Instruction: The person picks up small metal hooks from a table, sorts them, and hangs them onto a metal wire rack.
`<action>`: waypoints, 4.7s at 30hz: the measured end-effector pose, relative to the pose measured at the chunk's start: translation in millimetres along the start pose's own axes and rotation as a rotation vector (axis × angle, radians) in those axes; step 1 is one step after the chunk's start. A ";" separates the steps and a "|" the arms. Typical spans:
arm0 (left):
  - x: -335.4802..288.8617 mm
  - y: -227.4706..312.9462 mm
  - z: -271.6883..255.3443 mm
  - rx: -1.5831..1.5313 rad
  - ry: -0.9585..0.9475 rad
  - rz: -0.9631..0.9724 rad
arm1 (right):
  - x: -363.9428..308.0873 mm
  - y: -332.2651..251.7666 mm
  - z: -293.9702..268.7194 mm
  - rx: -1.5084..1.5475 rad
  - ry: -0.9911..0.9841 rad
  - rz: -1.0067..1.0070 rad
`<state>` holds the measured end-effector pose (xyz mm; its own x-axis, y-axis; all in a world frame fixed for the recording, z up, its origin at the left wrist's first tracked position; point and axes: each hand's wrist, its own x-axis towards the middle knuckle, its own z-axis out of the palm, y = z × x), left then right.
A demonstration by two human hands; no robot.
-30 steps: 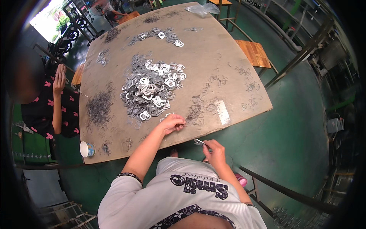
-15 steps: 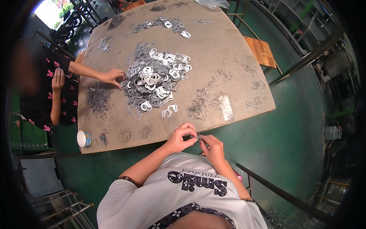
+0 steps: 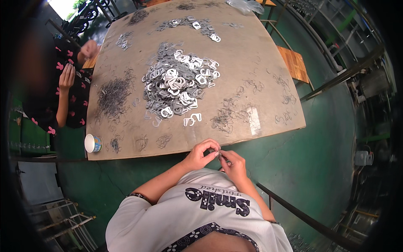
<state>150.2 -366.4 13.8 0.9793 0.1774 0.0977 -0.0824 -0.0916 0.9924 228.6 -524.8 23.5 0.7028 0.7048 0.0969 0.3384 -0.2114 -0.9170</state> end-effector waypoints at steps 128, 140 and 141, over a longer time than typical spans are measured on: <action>-30.0 12.4 0.2 0.248 -0.047 0.145 | 78.5 34.7 47.4 -0.477 -0.153 -0.222; -37.7 12.7 -4.8 0.279 0.001 0.112 | 84.3 27.5 51.6 -0.207 -0.098 0.252; -36.1 12.0 -3.6 0.275 -0.010 0.122 | 80.7 35.3 48.9 -0.210 -0.095 0.256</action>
<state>113.2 -370.4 22.4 0.9671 0.1397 0.2128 -0.1474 -0.3741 0.9156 266.6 -442.3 -20.0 0.7236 0.6685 -0.1717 0.2866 -0.5173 -0.8064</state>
